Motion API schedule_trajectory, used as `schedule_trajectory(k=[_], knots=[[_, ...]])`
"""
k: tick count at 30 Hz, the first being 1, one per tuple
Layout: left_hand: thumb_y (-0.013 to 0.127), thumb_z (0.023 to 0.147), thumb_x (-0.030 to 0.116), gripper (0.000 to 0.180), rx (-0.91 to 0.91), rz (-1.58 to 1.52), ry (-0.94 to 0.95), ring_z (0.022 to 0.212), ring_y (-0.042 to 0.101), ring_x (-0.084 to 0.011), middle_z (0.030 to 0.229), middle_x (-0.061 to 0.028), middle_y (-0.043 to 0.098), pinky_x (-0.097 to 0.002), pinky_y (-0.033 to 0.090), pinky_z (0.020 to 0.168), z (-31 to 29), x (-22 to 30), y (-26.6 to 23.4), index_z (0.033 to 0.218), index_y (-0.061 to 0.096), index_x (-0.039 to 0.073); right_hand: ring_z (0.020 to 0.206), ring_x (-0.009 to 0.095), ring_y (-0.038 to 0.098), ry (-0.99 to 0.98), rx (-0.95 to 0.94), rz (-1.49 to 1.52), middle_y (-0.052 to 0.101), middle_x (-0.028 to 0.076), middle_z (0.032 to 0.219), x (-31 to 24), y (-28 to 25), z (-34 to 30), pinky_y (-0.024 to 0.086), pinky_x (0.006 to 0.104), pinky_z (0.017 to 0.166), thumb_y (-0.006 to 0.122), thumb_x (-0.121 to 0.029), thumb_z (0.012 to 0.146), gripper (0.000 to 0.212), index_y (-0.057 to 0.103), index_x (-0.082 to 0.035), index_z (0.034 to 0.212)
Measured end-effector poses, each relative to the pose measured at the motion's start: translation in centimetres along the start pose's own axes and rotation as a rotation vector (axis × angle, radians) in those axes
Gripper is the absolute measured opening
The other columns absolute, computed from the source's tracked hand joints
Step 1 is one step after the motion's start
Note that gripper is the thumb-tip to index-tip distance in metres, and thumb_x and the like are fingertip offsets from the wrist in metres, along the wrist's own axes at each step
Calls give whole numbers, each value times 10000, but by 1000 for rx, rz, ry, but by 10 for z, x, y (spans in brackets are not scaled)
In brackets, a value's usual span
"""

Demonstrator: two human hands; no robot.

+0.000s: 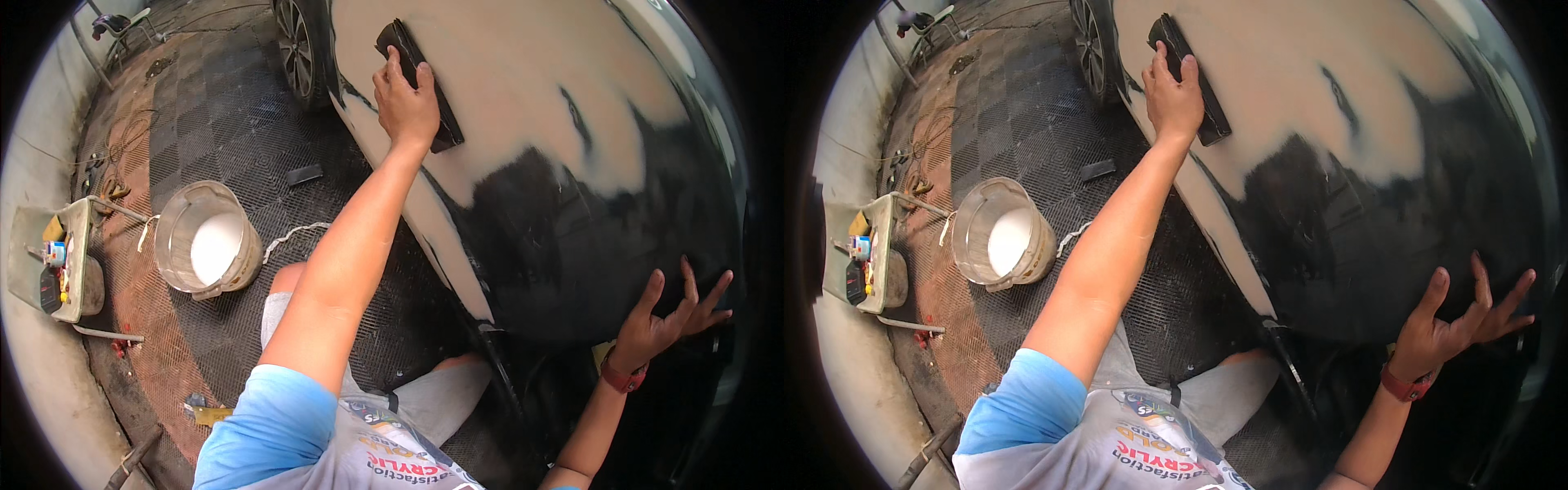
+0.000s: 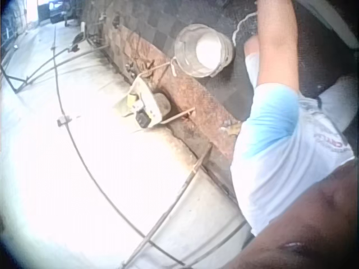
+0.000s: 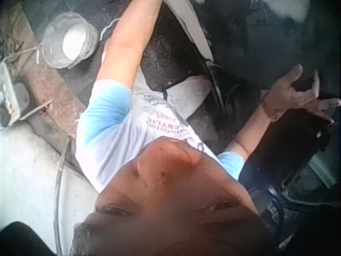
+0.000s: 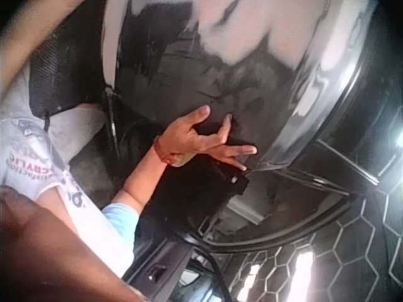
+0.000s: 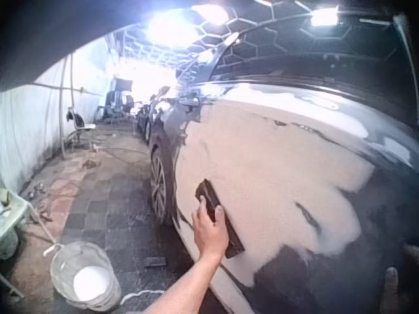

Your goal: The person walks to a black car and begins sanding the side door panel with a sanding block. They repeatedly dip the block into a bucket of water and continue sanding the surface, kneeling on the floor to reach lower areas.

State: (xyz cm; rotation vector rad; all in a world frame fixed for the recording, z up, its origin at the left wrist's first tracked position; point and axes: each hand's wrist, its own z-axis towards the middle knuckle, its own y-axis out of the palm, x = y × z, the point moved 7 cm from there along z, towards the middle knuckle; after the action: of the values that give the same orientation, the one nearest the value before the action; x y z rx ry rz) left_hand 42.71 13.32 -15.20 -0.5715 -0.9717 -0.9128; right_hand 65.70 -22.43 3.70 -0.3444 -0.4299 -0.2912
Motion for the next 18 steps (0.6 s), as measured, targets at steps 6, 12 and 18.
schedule_trajectory(k=[6,12,18], knots=[[667,1049,305,748,-81,-81,175,1340,545,-445,1375,-276,587,-506,436,1161,-161,76,-19,1680,363,43,1634,278,314,-42,45,20,429,135,1718,-9,3,6,36,603,1345,734,-324,1045,321,725,-98,1273],[594,1088,433,742,-184,-165,-106,1439,511,-455,1543,-322,508,-488,415,1204,-73,-8,1,1648,385,-6,1637,308,309,-42,-7,-38,474,143,1685,1,-2,2,37,607,1345,734,-315,1047,310,721,-73,1240],[604,1072,461,788,-180,-82,-296,1315,567,-474,1443,-300,539,-508,451,1150,-63,-20,1,1670,353,14,1639,308,304,-43,38,1,483,160,1674,-4,2,4,41,603,1344,727,-305,1053,306,713,-68,1247]])
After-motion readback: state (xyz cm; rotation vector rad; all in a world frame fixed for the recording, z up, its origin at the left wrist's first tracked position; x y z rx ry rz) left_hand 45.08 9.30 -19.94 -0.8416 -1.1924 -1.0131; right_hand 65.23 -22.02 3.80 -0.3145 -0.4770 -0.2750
